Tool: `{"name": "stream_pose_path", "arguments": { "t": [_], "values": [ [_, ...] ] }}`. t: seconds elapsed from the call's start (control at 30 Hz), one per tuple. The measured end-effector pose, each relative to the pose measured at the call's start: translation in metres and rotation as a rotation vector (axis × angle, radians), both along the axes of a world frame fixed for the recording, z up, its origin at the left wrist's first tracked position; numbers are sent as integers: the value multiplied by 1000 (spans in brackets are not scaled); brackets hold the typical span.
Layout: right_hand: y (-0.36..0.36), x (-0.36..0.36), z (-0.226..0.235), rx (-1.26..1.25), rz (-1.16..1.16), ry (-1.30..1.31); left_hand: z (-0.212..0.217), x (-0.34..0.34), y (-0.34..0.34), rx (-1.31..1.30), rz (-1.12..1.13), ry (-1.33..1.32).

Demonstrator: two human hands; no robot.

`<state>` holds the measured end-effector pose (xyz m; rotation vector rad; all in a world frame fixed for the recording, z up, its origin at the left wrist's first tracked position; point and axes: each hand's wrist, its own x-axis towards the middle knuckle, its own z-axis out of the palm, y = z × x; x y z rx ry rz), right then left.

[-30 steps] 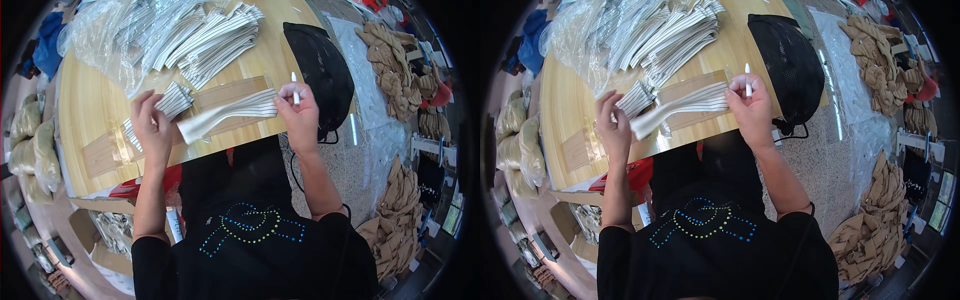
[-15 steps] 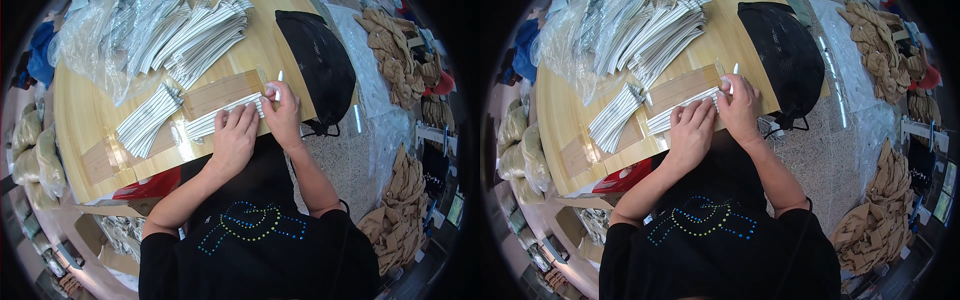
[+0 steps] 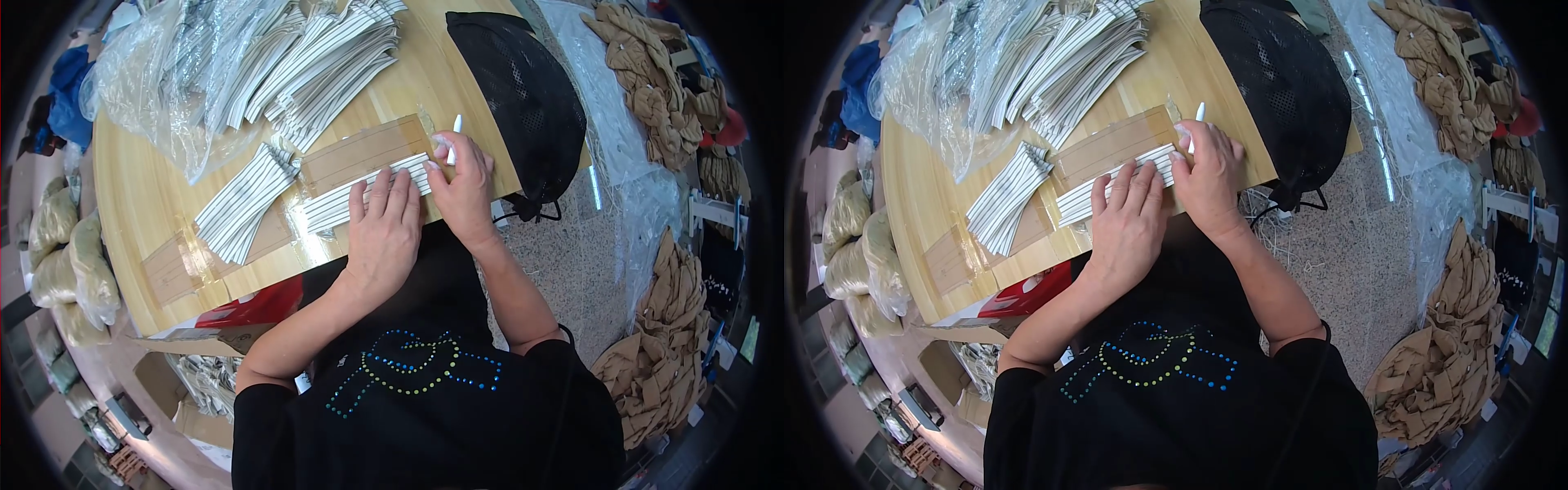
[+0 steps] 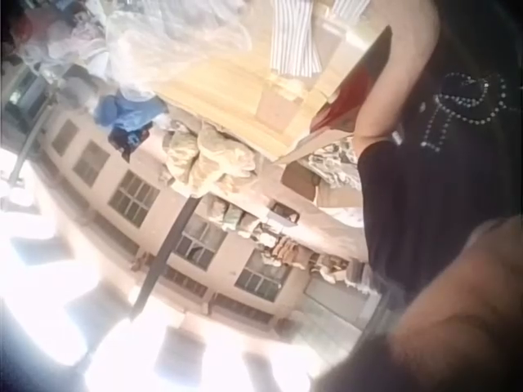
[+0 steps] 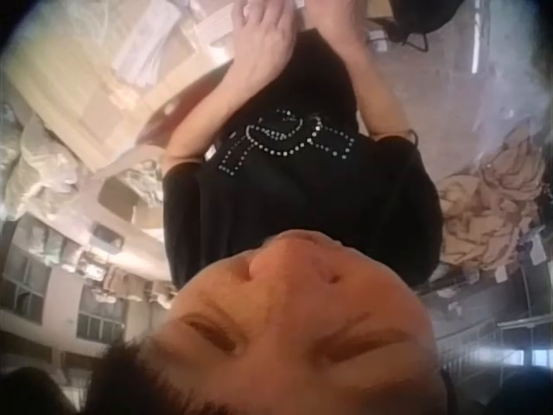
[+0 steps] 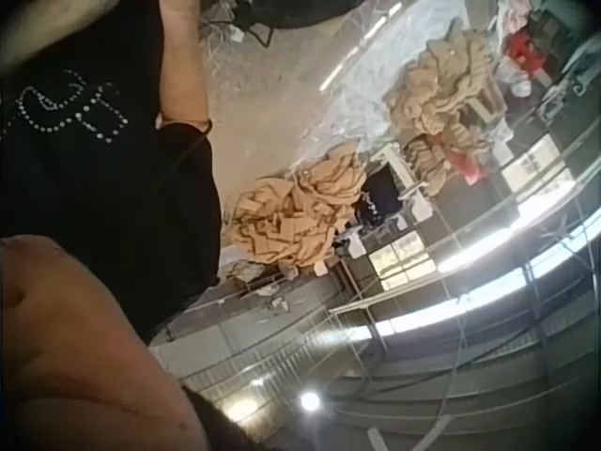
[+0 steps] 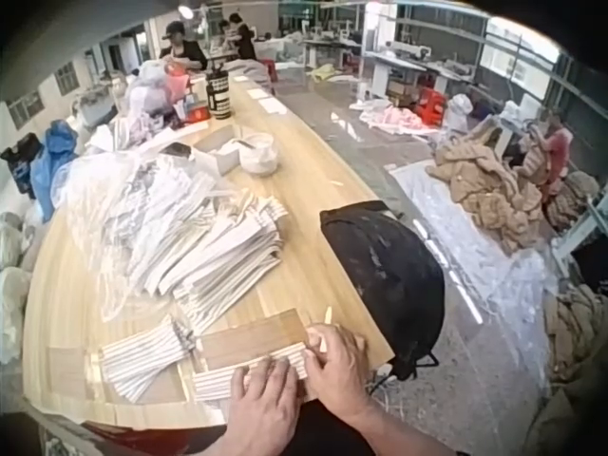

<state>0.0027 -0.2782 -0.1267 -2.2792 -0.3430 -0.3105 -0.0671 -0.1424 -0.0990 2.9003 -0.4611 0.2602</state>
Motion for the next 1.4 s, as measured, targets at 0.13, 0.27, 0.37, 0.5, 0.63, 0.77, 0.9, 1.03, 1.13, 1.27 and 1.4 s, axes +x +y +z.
{"name": "stream_pose_path", "arguments": {
  "t": [0.13,0.27,0.37,0.5,0.63,0.77,0.9,1.03,1.13,1.27,1.4],
  "values": [
    [-2,0,-1,-4,4,-25,-12,-2,-9,-6,-74,26],
    [-11,-2,7,88,73,-25,-16,-5,-7,66,-85,76],
    [-12,-4,14,260,156,-13,-16,-6,-7,71,-119,86],
    [-16,-3,15,356,185,274,-21,-6,-9,53,-106,67],
    [-13,-4,18,298,195,324,-21,-7,-9,60,-109,76],
    [-10,-1,19,204,173,327,-23,-8,-10,42,-92,49],
    [-7,-1,18,92,201,220,-26,-9,-10,43,-84,48],
    [-9,-3,19,284,71,426,-24,-11,-10,62,-88,59],
    [-15,3,16,541,155,347,-23,-7,-13,48,-90,52],
    [-16,-1,15,509,235,406,-25,-10,-11,41,-72,48],
    [-14,-2,17,321,220,372,-27,-10,-12,45,-74,55]
  ]
}}
